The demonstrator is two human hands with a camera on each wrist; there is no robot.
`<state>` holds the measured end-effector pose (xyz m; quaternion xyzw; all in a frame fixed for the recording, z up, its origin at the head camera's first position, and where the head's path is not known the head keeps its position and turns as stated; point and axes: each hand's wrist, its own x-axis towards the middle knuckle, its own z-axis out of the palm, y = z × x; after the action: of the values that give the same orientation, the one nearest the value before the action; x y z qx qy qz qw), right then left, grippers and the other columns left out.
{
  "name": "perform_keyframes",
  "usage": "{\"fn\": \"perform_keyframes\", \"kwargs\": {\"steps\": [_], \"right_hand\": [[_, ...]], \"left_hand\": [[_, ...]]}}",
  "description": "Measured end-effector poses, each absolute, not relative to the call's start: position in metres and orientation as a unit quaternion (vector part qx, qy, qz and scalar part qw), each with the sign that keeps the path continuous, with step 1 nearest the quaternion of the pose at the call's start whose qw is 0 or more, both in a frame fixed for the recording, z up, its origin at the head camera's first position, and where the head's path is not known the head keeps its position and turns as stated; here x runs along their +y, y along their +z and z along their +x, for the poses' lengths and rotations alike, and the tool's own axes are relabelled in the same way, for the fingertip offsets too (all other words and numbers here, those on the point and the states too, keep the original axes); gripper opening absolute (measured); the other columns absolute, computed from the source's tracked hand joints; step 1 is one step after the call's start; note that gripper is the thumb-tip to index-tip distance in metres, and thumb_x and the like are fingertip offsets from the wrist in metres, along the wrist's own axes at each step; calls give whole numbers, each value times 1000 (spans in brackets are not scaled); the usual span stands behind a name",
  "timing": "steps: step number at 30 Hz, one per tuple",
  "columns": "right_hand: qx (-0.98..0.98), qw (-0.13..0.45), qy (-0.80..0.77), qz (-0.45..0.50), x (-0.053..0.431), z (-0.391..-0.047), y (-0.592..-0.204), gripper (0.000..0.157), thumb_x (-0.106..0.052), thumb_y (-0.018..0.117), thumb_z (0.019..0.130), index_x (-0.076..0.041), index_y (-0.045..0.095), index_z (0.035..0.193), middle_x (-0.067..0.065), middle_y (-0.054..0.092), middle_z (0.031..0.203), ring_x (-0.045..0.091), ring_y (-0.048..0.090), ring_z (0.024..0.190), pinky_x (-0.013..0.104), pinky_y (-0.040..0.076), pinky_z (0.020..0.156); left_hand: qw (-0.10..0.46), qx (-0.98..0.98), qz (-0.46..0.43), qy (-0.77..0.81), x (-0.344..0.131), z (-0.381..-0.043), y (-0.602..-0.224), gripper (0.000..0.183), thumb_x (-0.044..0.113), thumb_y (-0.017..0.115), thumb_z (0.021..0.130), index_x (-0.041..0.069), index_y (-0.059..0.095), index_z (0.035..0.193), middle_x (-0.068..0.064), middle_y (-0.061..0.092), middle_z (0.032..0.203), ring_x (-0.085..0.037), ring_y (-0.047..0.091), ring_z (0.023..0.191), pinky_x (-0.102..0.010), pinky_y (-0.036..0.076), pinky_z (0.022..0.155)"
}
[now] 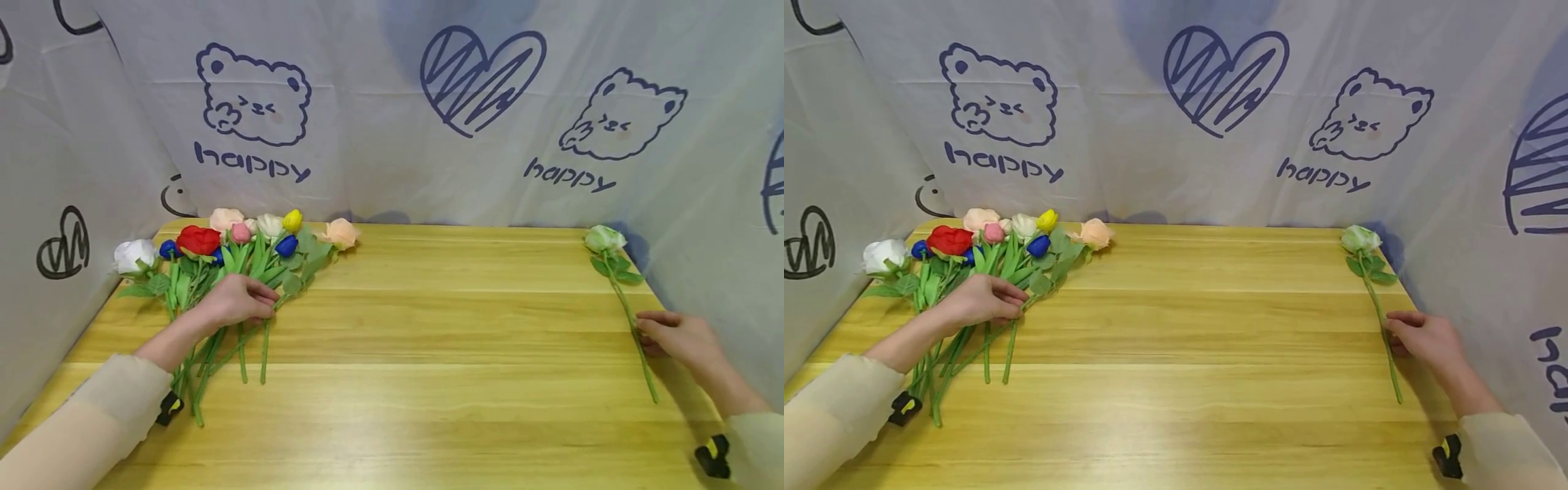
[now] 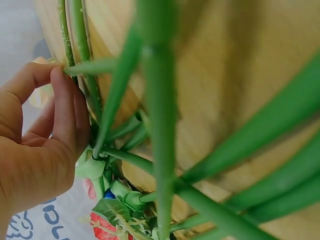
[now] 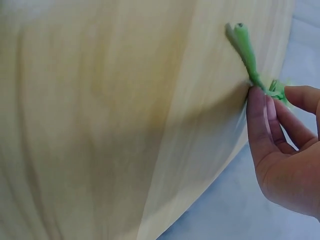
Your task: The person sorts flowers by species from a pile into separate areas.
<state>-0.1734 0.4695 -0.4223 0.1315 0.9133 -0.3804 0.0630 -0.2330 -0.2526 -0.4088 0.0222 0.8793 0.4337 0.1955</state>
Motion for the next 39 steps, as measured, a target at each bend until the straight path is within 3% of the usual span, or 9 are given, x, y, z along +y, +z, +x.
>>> {"fn": "perform_keyframes", "kwargs": {"steps": [5, 12, 16, 20, 28, 35, 39], "right_hand": [[916, 44, -375, 134, 463, -176, -419, 68, -40, 53, 108, 15, 46, 147, 10, 73, 106, 2, 69, 74, 28, 61, 66], [901, 10, -417, 121, 444, -180, -412, 65, -43, 55, 107, 5, 50, 149, -31, 57, 95, -9, 64, 80, 20, 59, 68], [887, -24, -451, 101, 422, -183, -407, 50, -39, 58, 106, -5, 59, 143, -34, 60, 95, -9, 65, 83, 16, 58, 71], [864, -44, -495, 78, 396, -188, -401, 33, -33, 61, 106, -16, 64, 134, -29, 64, 102, -7, 66, 88, 14, 58, 75], [848, -46, -527, 40, 333, -200, -387, 49, -33, 61, 107, -1, 59, 144, -15, 66, 115, -1, 68, 97, 15, 59, 81], [820, -31, -571, -21, 263, -208, -380, 46, -30, 63, 106, 1, 63, 139, 16, 66, 131, 10, 69, 102, 25, 61, 87], [798, -4, -600, -52, 225, -213, -382, 41, -24, 65, 105, 3, 64, 136, 24, 66, 132, 14, 69, 102, 32, 62, 90]], "left_hand": [[196, 875, 29, 441, -253, -233, -409, 36, 5, 77, 92, -9, 71, 124, -22, 72, 118, -16, 71, 87, -33, 64, 72], [189, 877, 44, 439, -252, -235, -406, 36, 9, 77, 93, -5, 72, 125, -18, 74, 117, -16, 68, 87, -31, 61, 69], [183, 871, 49, 453, -252, -234, -401, 37, 8, 74, 94, -7, 70, 127, -16, 75, 114, -14, 65, 81, -31, 58, 66], [169, 868, 48, 464, -248, -232, -392, 37, 7, 73, 94, -6, 70, 129, -15, 75, 111, -14, 62, 76, -31, 56, 65], [150, 859, 58, 487, -231, -233, -371, 42, 15, 76, 95, -2, 69, 133, -13, 73, 119, -18, 68, 94, -34, 62, 81], [141, 811, 86, 562, -195, -237, -361, 43, 11, 75, 96, -4, 66, 135, -13, 72, 125, -12, 72, 97, -33, 62, 88], [136, 778, 93, 606, -170, -242, -359, 44, 7, 74, 96, -7, 64, 136, -14, 71, 129, -9, 72, 98, -29, 61, 87]]}}
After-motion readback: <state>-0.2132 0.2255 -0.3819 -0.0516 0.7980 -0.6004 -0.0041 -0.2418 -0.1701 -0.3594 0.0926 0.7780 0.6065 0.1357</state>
